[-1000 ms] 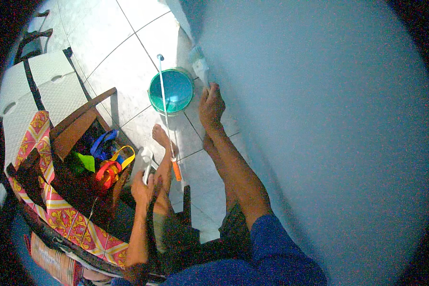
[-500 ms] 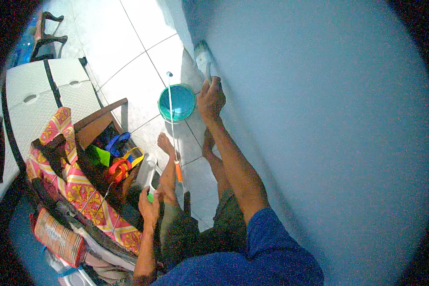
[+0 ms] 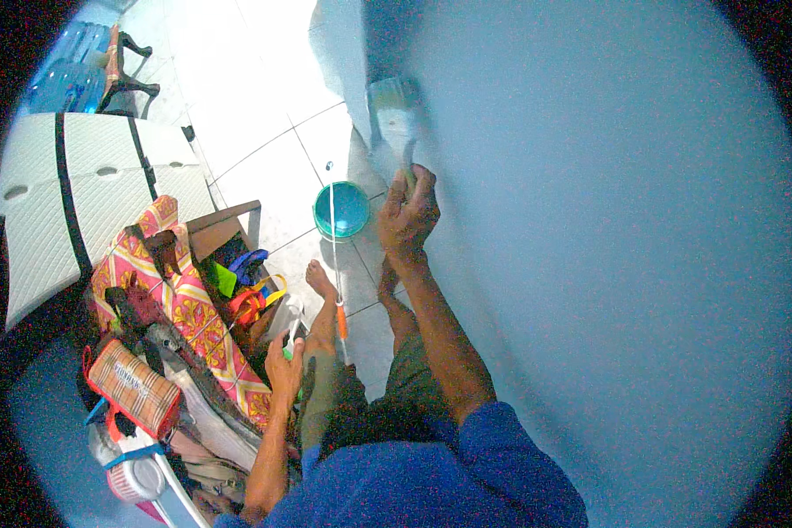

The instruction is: The person paints a light blue wall using a paintbrush and a paint roller. They repeatedly dip the brush into a bucket of paint and apply it to the wall, then switch to a roller to cover larger areas.

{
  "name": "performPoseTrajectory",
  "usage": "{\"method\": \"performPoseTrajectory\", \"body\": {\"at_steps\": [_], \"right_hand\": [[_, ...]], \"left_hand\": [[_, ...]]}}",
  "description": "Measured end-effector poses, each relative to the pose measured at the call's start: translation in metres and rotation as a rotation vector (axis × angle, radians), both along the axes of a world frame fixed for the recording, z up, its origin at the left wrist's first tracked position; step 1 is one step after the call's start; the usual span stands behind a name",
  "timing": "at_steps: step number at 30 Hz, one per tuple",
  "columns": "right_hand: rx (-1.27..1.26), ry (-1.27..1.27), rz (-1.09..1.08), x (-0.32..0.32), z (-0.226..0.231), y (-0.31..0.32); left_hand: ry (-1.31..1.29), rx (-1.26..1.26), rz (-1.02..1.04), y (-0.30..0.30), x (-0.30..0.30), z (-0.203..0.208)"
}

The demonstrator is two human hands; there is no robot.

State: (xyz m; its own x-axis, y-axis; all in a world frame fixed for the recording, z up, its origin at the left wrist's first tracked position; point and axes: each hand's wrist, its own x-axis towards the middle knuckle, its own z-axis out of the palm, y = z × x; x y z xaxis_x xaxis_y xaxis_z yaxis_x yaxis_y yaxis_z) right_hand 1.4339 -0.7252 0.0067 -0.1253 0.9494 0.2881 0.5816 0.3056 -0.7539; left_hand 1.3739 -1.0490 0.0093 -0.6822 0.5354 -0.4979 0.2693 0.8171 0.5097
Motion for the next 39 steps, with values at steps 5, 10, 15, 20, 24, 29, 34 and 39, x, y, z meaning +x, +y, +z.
{"method": "performPoseTrajectory", "body": {"at_steps": [5, 10, 15, 20, 24, 29, 34, 39], "right_hand": [[0.053, -0.095, 0.021, -0.01, -0.033, 0.013], [-0.09, -0.252, 0.073, 0.003, -0.104, 0.011], [-0.239, -0.332, 0.085, 0.001, -0.059, 0.008], [-0.119, -0.21, 0.086, -0.006, 0.039, 0.016], [0.044, -0.081, 0.098, 0.003, 0.109, 0.008], [0.151, -0.006, 0.069, -0.002, 0.117, 0.008], [-0.127, -0.241, 0.138, 0.006, 0.027, 0.018], [-0.275, -0.305, 0.094, 0.008, 0.038, 0.017]], "left_hand": [[0.012, 0.008, 0.003, -0.001, -0.003, 0.009], [0.019, 0.021, -0.009, -0.003, -0.007, 0.014], [0.03, 0.059, -0.035, 0.0, -0.01, 0.019], [0.028, 0.136, -0.048, 0.018, -0.015, 0.042], [0.069, 0.182, -0.056, 0.026, -0.02, 0.058], [0.111, 0.211, -0.06, 0.023, -0.03, 0.065], [0.099, 0.171, -0.032, 0.021, -0.036, 0.078], [0.061, 0.165, -0.051, 0.016, -0.041, 0.086]]}}
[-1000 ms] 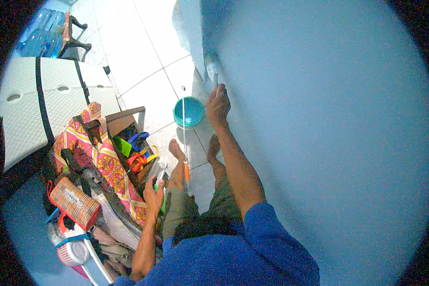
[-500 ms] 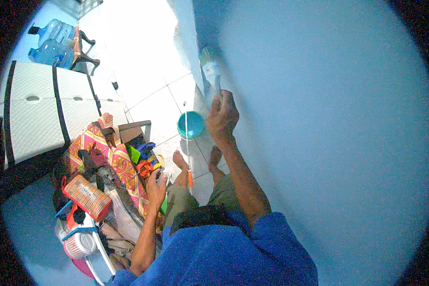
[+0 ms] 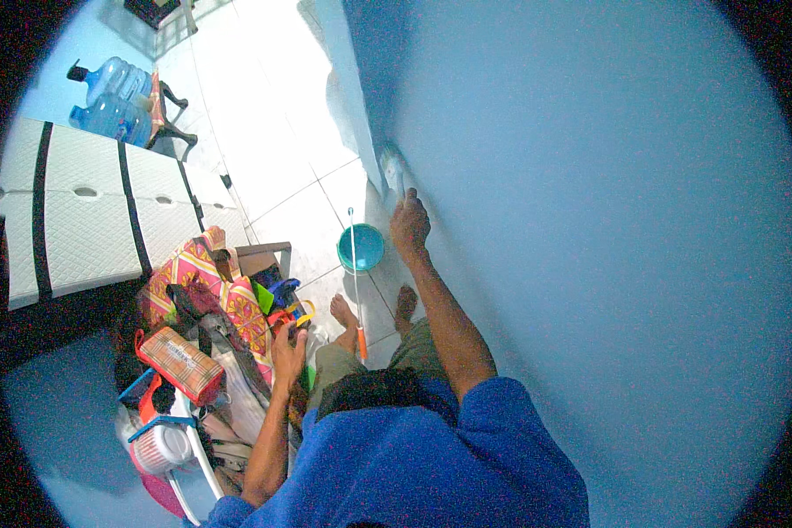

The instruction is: The person paints a light blue wall using a paintbrush and a paint roller. They repeatedly dip the brush into a bucket of paint and apply it to the wall, then switch to a roller to cover larger areas.

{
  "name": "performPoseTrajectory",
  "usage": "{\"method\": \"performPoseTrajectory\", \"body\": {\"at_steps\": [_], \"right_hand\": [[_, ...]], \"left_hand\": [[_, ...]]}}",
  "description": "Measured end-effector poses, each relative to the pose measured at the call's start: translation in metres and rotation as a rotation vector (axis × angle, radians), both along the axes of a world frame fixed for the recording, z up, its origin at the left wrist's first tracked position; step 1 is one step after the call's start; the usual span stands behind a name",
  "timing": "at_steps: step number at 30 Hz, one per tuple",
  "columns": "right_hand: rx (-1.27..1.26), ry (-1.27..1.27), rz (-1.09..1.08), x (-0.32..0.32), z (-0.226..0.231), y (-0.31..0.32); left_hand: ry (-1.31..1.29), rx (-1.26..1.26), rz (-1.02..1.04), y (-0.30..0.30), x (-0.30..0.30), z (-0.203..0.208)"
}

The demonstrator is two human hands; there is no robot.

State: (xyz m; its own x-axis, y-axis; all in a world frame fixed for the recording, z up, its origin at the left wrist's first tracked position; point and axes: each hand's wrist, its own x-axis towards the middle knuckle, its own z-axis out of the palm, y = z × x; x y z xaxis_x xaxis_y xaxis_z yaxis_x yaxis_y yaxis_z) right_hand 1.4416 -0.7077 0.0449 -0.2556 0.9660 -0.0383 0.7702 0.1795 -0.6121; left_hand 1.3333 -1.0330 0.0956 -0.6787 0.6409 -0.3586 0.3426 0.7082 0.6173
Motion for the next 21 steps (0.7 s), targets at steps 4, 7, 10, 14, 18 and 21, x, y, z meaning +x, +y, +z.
{"method": "performPoseTrajectory", "body": {"at_steps": [4, 7, 10, 14, 18, 21], "right_hand": [[0.077, -0.011, 0.008, -0.012, 0.087, 0.008], [0.227, 0.066, 0.07, -0.003, 0.143, 0.002], [0.443, 0.248, 0.056, 0.001, 0.194, -0.003], [0.604, 0.308, 0.007, -0.006, 0.194, 0.007], [0.383, 0.076, 0.052, 0.002, 0.112, 0.008], [0.118, -0.066, 0.067, 0.008, 0.091, -0.009]], "left_hand": [[0.012, 0.0, -0.039, 0.005, -0.003, 0.009], [0.021, 0.036, -0.055, 0.009, -0.005, 0.018], [0.063, 0.043, -0.091, 0.004, -0.01, 0.01], [0.082, 0.076, -0.087, 0.001, -0.017, 0.004], [0.049, 0.093, -0.048, 0.004, -0.018, 0.017], [0.124, 0.098, -0.09, -0.007, -0.022, 0.01]]}}
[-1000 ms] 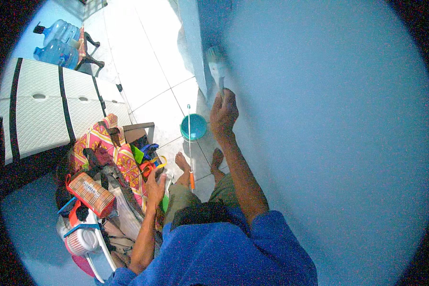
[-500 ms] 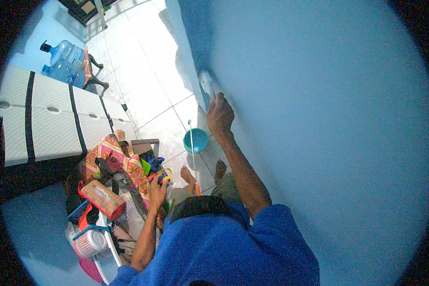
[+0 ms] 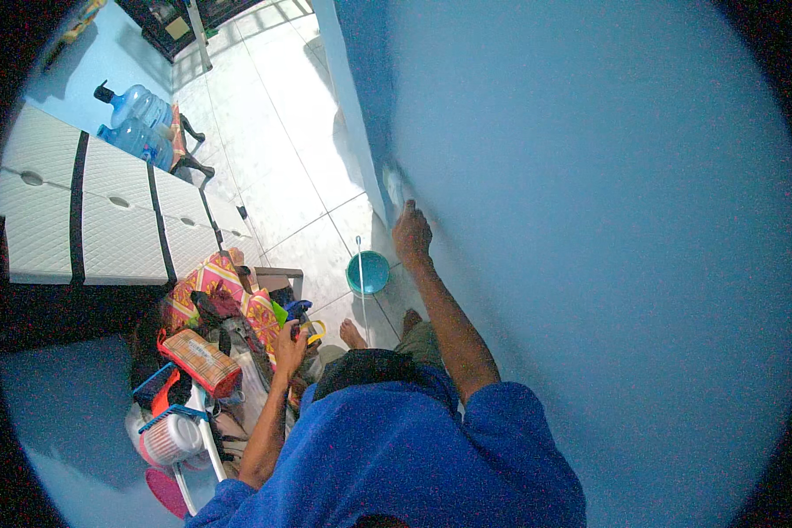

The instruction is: The person paints a light blue wall using a paintbrush and a paint roller. They repeatedly dip the brush into a bucket of paint and apply it to the wall, then switch to a roller to cover larger areas.

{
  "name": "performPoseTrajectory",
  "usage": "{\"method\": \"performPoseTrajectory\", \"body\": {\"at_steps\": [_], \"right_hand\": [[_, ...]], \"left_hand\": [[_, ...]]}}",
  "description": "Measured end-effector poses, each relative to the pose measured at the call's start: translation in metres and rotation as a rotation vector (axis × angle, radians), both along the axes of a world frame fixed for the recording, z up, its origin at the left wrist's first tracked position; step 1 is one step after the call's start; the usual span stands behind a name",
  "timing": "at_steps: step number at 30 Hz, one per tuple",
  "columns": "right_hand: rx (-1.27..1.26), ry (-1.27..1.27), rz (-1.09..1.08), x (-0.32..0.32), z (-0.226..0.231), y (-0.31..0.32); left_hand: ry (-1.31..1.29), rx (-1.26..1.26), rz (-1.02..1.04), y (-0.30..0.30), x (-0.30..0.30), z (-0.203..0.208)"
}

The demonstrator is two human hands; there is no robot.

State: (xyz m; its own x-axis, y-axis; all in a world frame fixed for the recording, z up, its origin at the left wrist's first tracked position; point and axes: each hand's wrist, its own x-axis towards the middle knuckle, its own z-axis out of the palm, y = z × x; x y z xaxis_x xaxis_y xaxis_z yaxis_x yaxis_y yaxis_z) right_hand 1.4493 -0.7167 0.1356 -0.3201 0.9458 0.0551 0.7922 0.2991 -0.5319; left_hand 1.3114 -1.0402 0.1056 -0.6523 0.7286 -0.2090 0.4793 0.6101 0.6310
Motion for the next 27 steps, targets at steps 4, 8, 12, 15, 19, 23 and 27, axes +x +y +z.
{"method": "performPoseTrajectory", "body": {"at_steps": [4, 8, 12, 15, 19, 23, 27], "right_hand": [[0.018, -0.004, -0.024, -0.009, 0.016, 0.005], [0.126, 0.125, -0.04, -0.016, 0.094, 0.016], [0.357, 0.331, 0.01, -0.013, 0.157, 0.007], [0.573, 0.511, 0.028, -0.013, 0.185, 0.001], [0.479, 0.407, 0.071, -0.021, 0.148, 0.016], [0.142, 0.052, 0.059, -0.01, 0.066, 0.013], [0.042, -0.041, 0.113, 0.004, 0.039, 0.0]], "left_hand": [[-0.002, 0.011, 0.006, -0.009, -0.006, -0.013], [-0.017, -0.001, 0.018, -0.001, -0.006, 0.005], [-0.059, 0.063, 0.04, -0.001, -0.013, -0.002], [0.018, 0.057, 0.001, 0.006, -0.02, 0.004], [0.015, 0.03, -0.004, 0.01, -0.025, 0.012], [-0.053, 0.068, 0.007, 0.014, -0.031, 0.015], [0.074, 0.092, -0.034, 0.001, -0.035, -0.009]]}}
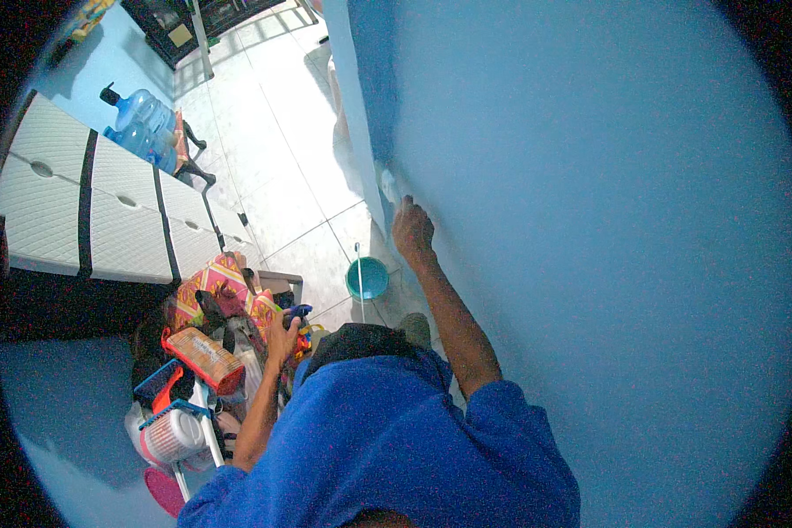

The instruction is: The person paints a light blue wall using a paintbrush and a paint roller. They repeatedly dip the brush into a bucket of paint and apply it to the wall, then switch to a roller to cover larger areas.

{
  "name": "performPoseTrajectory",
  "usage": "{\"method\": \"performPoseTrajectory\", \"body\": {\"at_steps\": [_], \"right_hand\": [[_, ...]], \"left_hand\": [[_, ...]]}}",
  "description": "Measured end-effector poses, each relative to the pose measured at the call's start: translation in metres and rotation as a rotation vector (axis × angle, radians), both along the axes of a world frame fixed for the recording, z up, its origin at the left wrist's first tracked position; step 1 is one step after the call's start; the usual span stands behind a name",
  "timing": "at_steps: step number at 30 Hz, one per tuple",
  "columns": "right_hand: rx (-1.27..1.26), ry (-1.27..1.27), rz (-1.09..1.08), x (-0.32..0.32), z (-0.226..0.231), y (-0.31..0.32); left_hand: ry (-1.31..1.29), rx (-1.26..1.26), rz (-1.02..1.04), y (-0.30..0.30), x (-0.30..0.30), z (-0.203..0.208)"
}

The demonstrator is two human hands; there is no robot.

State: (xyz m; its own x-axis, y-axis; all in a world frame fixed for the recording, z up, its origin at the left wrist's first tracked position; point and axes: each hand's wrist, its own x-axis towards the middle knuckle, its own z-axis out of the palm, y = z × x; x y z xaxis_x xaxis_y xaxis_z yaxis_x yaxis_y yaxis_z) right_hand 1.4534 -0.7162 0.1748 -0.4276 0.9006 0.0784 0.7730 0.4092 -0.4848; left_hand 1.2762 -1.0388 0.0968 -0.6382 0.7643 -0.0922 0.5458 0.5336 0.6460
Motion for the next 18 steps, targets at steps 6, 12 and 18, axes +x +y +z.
{"method": "performPoseTrajectory", "body": {"at_steps": [6, 12, 18], "right_hand": [[0.222, 0.188, -0.019, -0.012, 0.092, 0.012], [0.385, 0.47, -0.043, -0.02, 0.056, 0.009], [0.149, 0.232, -0.051, -0.019, -0.102, 0.011]], "left_hand": [[-0.169, -0.116, 0.053, 0.007, 0.0, 0.015], [-0.16, -0.11, 0.017, 0.0, -0.004, 0.009], [-0.114, -0.12, 0.07, -0.012, 0.009, 0.017]]}}
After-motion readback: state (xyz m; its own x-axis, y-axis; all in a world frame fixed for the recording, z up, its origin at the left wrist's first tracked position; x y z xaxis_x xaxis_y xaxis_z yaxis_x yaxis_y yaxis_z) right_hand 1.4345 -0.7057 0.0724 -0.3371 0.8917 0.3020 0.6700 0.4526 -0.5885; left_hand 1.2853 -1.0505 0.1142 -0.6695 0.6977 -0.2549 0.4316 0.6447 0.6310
